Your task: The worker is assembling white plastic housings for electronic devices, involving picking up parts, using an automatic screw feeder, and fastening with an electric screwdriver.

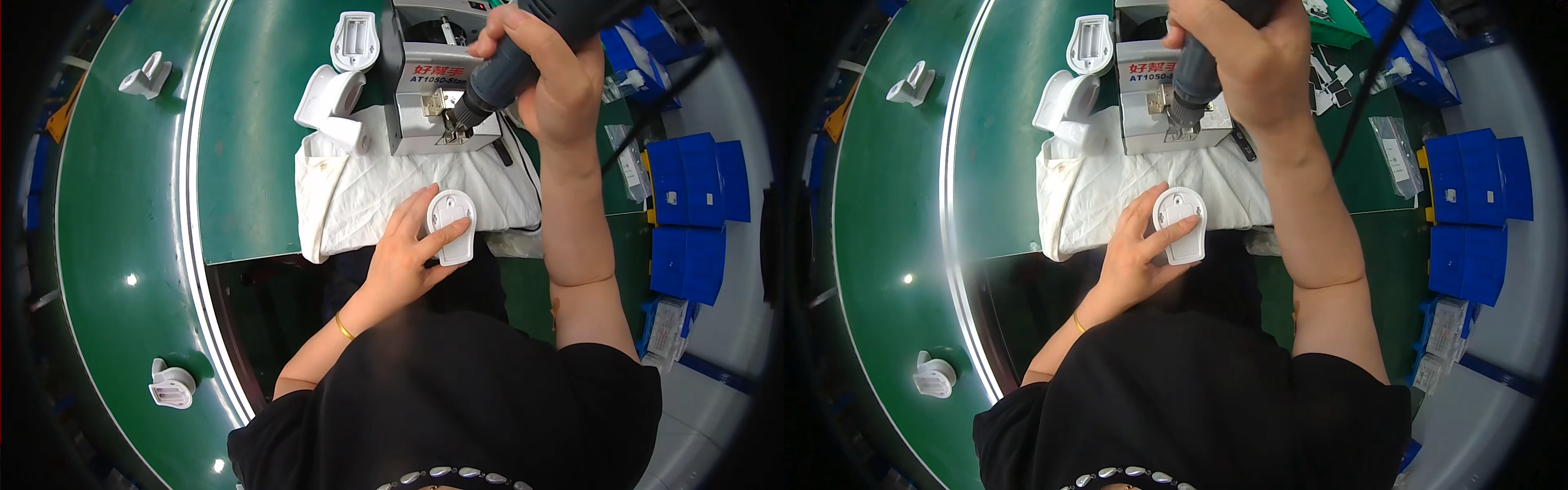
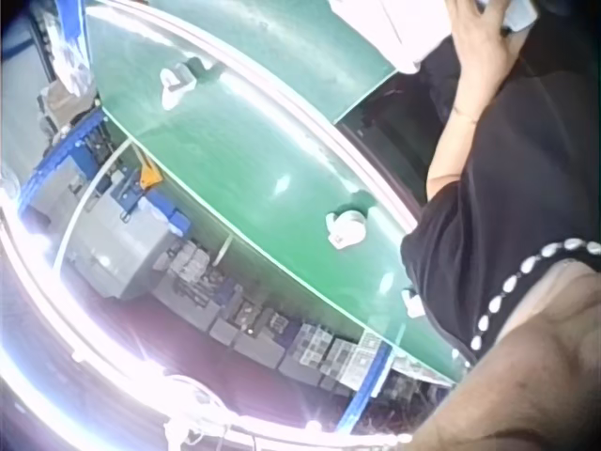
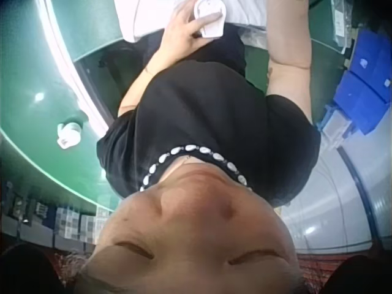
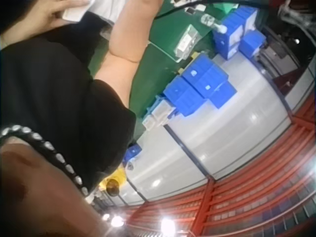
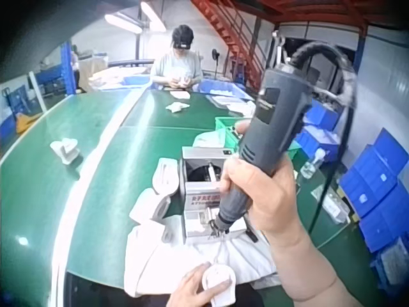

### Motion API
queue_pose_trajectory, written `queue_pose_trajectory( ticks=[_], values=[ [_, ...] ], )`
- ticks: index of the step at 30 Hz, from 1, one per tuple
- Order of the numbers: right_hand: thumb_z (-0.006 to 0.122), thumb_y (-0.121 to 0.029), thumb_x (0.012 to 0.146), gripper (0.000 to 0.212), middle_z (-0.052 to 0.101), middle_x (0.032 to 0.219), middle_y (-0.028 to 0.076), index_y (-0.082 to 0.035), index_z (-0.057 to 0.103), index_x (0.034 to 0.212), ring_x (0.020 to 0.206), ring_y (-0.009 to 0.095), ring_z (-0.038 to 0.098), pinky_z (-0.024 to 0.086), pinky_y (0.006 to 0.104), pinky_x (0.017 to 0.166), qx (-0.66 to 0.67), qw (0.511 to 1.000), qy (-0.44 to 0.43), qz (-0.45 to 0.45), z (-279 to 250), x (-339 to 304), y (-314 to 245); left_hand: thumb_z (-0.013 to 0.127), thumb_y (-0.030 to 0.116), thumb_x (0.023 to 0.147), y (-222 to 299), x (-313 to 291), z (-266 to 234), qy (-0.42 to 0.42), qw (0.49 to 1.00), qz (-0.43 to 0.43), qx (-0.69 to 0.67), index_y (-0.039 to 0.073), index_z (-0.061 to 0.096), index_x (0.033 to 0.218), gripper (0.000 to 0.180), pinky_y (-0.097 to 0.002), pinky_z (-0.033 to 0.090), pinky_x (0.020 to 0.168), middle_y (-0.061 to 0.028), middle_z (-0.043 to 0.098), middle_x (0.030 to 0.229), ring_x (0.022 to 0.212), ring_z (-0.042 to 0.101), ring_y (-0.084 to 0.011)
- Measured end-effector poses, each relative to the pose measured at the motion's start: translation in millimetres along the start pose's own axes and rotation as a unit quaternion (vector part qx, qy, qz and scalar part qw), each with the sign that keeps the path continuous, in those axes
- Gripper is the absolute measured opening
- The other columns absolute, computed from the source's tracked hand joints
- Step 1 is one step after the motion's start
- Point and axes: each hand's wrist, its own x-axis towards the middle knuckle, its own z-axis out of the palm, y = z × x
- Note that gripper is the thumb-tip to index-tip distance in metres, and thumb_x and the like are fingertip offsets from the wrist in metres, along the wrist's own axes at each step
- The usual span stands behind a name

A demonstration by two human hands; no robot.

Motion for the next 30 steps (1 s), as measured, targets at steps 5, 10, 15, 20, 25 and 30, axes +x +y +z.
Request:
queue_pose_trajectory(
  ticks=[5,10,15,20,25,30],
  values=[
    [0.056,-0.003,0.092,0.042,0.059,0.084,0.013,-0.002,0.046,0.132,0.076,0.022,0.060,0.050,0.0414,0.075,0.055,0.993,-0.094,-0.050,-36.7,-14.7,18.8,0.089,0.011,0.058,-1.4,1.7,7.9,0.021,0.999,-0.015,-0.038,0.021,0.069,0.120,0.066,-0.0445,0.051,0.095,-0.0217,0.049,0.139,0.119,0.056,-0.0420],
    [0.053,-0.012,0.091,0.050,0.052,0.075,0.007,-0.005,0.035,0.137,0.066,0.017,0.053,0.047,0.0398,0.069,-0.048,0.998,-0.039,-0.031,-17.5,-66.6,-7.4,0.089,0.011,0.057,-4.7,0.3,7.7,0.030,0.999,-0.023,-0.019,0.021,0.069,0.119,0.065,-0.0439,0.052,0.095,-0.0210,0.052,0.137,0.121,0.055,-0.0415],
    [0.054,-0.012,0.091,0.050,0.052,0.076,0.008,-0.006,0.034,0.136,0.066,0.017,0.053,0.048,0.0397,0.070,-0.051,0.996,-0.067,-0.028,-17.6,-77.7,-7.4,0.089,0.010,0.057,-6.5,0.5,9.4,0.030,0.999,-0.029,-0.019,0.021,0.070,0.118,0.065,-0.0442,0.051,0.097,-0.0206,0.053,0.137,0.123,0.054,-0.0415],
    [0.055,-0.009,0.090,0.048,0.053,0.076,0.009,-0.006,0.034,0.133,0.065,0.017,0.053,0.048,0.0396,0.070,-0.081,0.995,-0.051,-0.017,-14.6,-81.6,-2.6,0.088,0.010,0.057,-6.4,-0.3,8.7,0.026,0.999,-0.034,-0.023,0.020,0.071,0.117,0.063,-0.0444,0.050,0.098,-0.0210,0.054,0.135,0.123,0.055,-0.0416],
    [0.054,-0.008,0.090,0.046,0.053,0.077,0.009,-0.005,0.035,0.131,0.066,0.017,0.053,0.049,0.0397,0.070,-0.058,0.997,-0.047,-0.014,-14.5,-86.1,3.3,0.088,0.010,0.057,-7.8,-0.7,8.3,0.037,0.999,-0.021,-0.027,0.019,0.071,0.117,0.063,-0.0442,0.050,0.098,-0.0217,0.054,0.135,0.123,0.055,-0.0414],
    [0.054,-0.007,0.089,0.040,0.053,0.078,0.009,-0.006,0.036,0.125,0.067,0.017,0.053,0.049,0.0399,0.070,-0.055,0.996,-0.064,-0.024,-12.8,-86.4,6.7,0.088,0.010,0.058,-10.1,-0.5,6.5,0.037,0.999,-0.010,-0.030,0.017,0.070,0.117,0.062,-0.0441,0.050,0.098,-0.0220,0.054,0.134,0.123,0.055,-0.0414]
  ],
)
